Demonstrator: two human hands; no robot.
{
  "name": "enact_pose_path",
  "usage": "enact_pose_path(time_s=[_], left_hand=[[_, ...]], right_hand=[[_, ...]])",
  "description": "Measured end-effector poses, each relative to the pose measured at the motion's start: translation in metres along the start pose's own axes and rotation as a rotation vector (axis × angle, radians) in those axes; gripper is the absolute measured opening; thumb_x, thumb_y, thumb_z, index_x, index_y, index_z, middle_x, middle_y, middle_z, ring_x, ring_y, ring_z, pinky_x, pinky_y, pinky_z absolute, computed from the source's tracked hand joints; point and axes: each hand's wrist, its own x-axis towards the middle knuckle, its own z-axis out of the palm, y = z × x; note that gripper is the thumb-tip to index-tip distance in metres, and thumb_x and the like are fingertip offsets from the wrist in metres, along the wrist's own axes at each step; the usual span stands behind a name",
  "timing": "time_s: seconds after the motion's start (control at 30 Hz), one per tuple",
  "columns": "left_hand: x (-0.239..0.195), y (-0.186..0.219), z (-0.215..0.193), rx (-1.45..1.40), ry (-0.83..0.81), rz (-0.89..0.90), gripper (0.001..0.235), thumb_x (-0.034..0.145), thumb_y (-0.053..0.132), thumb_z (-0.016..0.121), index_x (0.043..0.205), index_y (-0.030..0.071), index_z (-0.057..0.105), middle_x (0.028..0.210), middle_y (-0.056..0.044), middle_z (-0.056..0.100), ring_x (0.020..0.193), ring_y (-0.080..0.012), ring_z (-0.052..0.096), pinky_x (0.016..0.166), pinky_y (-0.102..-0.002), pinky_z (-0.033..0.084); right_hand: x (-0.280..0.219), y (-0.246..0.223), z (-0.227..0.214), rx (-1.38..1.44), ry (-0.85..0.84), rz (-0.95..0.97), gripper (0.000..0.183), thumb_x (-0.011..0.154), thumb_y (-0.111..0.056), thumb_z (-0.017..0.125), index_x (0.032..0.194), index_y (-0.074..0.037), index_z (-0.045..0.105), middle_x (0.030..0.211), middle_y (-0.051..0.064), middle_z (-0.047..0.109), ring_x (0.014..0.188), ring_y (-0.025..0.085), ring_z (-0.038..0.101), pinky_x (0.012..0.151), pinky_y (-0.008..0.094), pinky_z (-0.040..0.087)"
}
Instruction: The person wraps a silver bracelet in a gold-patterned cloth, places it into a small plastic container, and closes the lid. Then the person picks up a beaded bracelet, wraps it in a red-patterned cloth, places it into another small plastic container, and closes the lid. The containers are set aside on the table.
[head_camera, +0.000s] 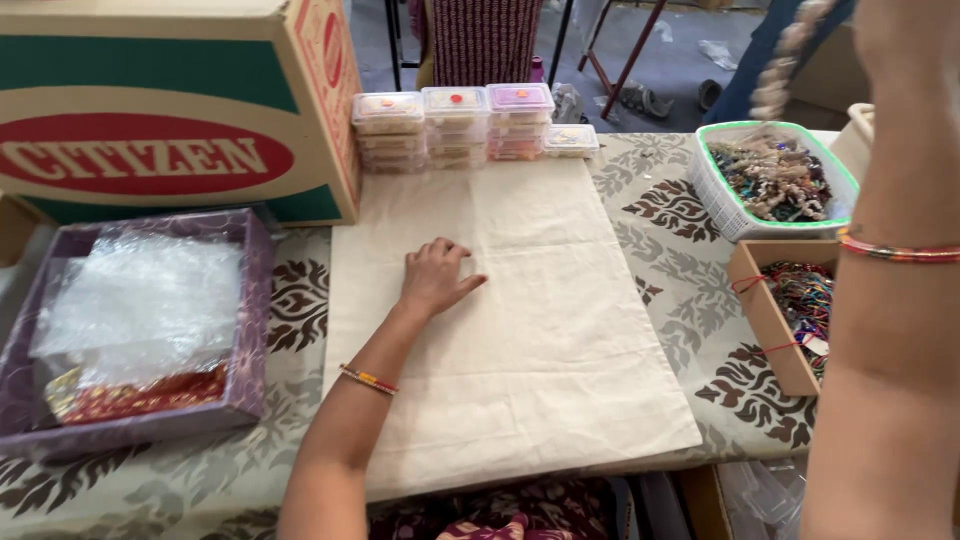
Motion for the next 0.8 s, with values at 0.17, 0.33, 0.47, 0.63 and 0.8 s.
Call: enact_pose_path(time_s=[0.17, 0.33, 0.47, 0.63, 0.8], left_hand=[[0.012, 0.013, 0.000, -0.778, 0.111, 0.144, 0.084, 0.089, 0.058, 0.075, 0.152, 0.012, 0.043, 0.143, -0.013, 0.054, 0.130, -0.0268, 0.056, 0.107, -0.042, 0.047], [0.006, 0.011, -0.002, -0.976, 0.003, -0.087, 0.047, 0.092, 0.041, 0.074, 0.129, 0.012, 0.067, 0.110, -0.005, 0.076, 0.096, -0.0146, 0.068, 0.082, -0.031, 0.053], [-0.004, -0.021, 0.001, -0.777, 0.179, -0.025, 0.022, 0.087, 0.023, 0.079, 0.103, 0.008, 0.078, 0.081, 0.000, 0.076, 0.067, -0.0063, 0.070, 0.061, -0.027, 0.055], [-0.015, -0.013, -0.017, -0.776, 0.015, -0.116, 0.025, 0.087, 0.026, 0.082, 0.104, 0.009, 0.078, 0.077, -0.002, 0.077, 0.064, -0.0077, 0.068, 0.057, -0.026, 0.053], [-0.016, -0.003, -0.017, -1.006, 0.089, -0.132, 0.024, 0.092, 0.029, 0.074, 0.105, 0.008, 0.075, 0.081, 0.000, 0.075, 0.057, -0.0092, 0.065, 0.052, -0.027, 0.050]], right_hand=[[-0.013, -0.186, 0.102, 0.562, -0.102, 0.200, 0.017, 0.107, -0.017, 0.065, 0.103, -0.003, 0.073, 0.095, 0.008, 0.074, 0.086, 0.017, 0.076, 0.077, 0.031, 0.062], [-0.093, -0.275, 0.165, 0.800, -0.217, 0.416, 0.016, 0.096, -0.001, 0.054, 0.110, -0.004, 0.059, 0.092, 0.009, 0.070, 0.070, 0.013, 0.066, 0.056, 0.024, 0.055], [-0.165, -0.209, 0.221, 0.755, -0.080, 0.727, 0.014, 0.096, -0.002, 0.054, 0.105, -0.002, 0.065, 0.087, 0.008, 0.058, 0.062, 0.012, 0.045, 0.049, 0.025, 0.038], [-0.224, -0.245, 0.262, 0.375, -0.348, 0.432, 0.033, 0.083, 0.001, 0.071, 0.115, -0.002, 0.069, 0.116, 0.013, 0.069, 0.101, 0.018, 0.065, 0.085, 0.030, 0.056], [-0.247, -0.307, 0.280, 0.855, -1.083, 0.276, 0.043, 0.086, -0.003, 0.076, 0.127, -0.005, 0.062, 0.115, 0.011, 0.073, 0.108, 0.014, 0.069, 0.090, 0.027, 0.058]])
